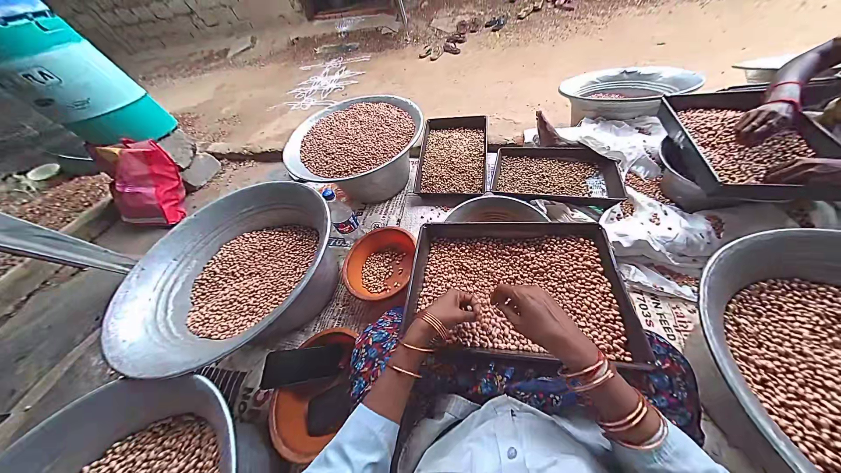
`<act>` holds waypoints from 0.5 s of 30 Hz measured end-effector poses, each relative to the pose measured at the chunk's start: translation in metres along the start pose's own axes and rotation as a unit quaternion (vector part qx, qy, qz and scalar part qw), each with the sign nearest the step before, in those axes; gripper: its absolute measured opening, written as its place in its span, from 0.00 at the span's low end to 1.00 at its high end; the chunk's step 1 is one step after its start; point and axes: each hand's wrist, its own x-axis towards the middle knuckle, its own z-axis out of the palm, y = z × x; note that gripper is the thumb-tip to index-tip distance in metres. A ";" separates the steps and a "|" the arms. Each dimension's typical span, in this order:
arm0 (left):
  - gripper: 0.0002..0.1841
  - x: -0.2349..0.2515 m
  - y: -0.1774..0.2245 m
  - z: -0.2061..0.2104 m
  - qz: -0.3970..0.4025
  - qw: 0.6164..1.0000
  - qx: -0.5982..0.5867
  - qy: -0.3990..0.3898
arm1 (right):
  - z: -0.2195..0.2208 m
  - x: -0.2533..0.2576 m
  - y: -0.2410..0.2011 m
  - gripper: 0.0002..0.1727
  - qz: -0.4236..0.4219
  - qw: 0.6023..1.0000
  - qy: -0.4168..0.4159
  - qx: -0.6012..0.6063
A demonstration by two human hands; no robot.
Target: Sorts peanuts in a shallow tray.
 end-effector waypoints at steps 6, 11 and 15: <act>0.09 -0.015 0.012 -0.091 -0.093 0.885 0.303 0.342 | -0.041 -0.037 0.052 0.18 0.214 0.973 -0.024 -0.087; 0.09 0.019 0.011 -0.094 -0.080 0.902 0.297 0.302 | -0.063 -0.065 0.074 0.18 0.330 0.940 -0.002 -0.085; 0.12 0.056 0.002 -0.080 -0.118 0.895 0.363 0.232 | -0.062 -0.067 0.077 0.21 0.391 0.915 -0.043 -0.089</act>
